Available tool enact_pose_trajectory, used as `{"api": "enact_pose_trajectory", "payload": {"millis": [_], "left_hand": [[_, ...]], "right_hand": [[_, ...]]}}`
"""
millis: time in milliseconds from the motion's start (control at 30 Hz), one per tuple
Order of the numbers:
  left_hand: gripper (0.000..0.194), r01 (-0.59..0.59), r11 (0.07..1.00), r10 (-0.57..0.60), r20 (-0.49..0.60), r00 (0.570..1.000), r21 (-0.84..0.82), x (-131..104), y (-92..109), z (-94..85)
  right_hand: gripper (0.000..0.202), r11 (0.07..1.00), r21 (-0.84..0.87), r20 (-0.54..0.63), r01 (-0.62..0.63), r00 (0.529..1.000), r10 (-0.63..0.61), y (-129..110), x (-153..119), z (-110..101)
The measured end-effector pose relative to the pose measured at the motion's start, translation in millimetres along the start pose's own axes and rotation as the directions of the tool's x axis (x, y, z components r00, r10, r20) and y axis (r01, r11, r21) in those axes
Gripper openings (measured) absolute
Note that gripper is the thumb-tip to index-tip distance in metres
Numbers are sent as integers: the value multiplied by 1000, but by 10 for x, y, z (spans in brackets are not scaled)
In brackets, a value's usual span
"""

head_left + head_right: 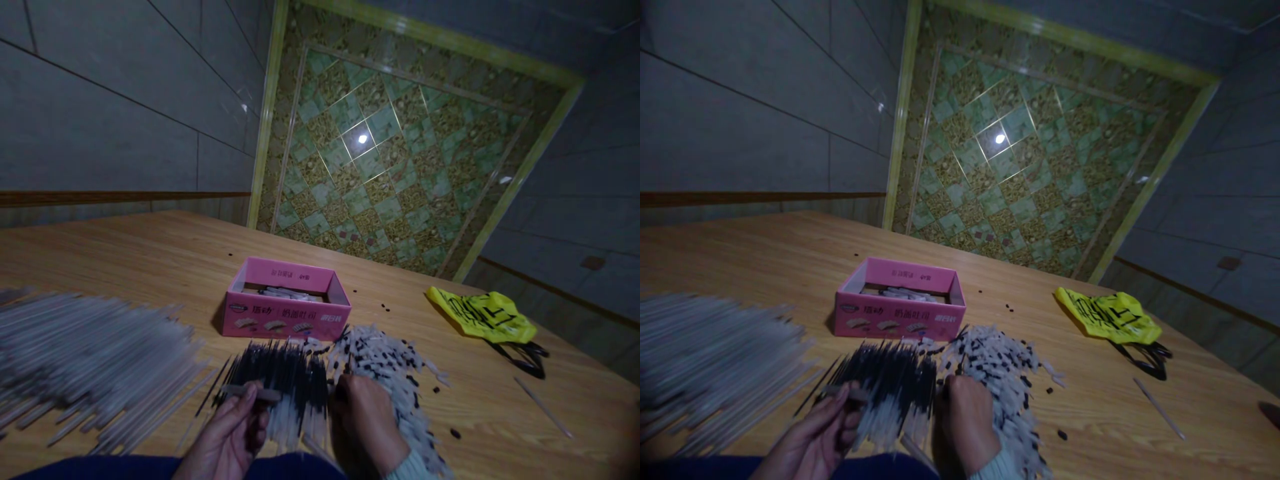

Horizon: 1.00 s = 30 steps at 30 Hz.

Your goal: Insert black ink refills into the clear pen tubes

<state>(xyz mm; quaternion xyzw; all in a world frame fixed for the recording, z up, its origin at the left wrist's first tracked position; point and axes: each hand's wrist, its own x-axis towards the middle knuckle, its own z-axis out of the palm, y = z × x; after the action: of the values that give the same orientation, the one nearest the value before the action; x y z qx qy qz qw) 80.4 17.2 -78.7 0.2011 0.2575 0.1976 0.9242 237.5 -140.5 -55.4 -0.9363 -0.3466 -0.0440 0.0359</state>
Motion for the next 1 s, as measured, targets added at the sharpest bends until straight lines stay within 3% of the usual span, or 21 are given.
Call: {"api": "enact_pose_trajectory", "payload": {"millis": [100,167,200,233,300,333,367,433,600,1000], "left_hand": [[30,-62,997,62,-4,998,40,-32,-8,41],[33,-112,991,113,-9,994,73,-44,-16,68],[34,-131,987,132,-8,991,89,-46,-20,78],[35,-146,984,147,-6,989,104,-44,-23,86],[37,-164,978,165,6,986,127,-36,-26,89],[37,-172,976,171,15,985,134,-31,-26,85],[37,-179,974,177,24,984,139,-26,-25,78],[36,-187,971,183,38,982,150,-16,-24,59],[34,-180,964,168,78,983,195,26,-34,1],[35,-223,917,211,72,975,332,18,-51,25]], "right_hand": [[17,989,149,-51,-5,999,13,-36,-10,-35],[17,896,441,-142,54,990,11,-125,-15,-47],[18,774,627,-176,92,984,26,-195,-20,-41],[20,594,794,-190,129,981,41,-278,-28,-25],[29,165,984,-82,64,991,107,-461,-56,36],[34,9,1000,-10,9,994,111,-547,-77,76],[38,-91,995,38,-28,993,114,-621,-100,119],[43,-194,979,83,-60,990,114,-723,-153,190],[42,-240,970,64,-31,989,134,-774,-250,210],[33,-86,995,-45,57,990,131,-739,-263,248]]}}
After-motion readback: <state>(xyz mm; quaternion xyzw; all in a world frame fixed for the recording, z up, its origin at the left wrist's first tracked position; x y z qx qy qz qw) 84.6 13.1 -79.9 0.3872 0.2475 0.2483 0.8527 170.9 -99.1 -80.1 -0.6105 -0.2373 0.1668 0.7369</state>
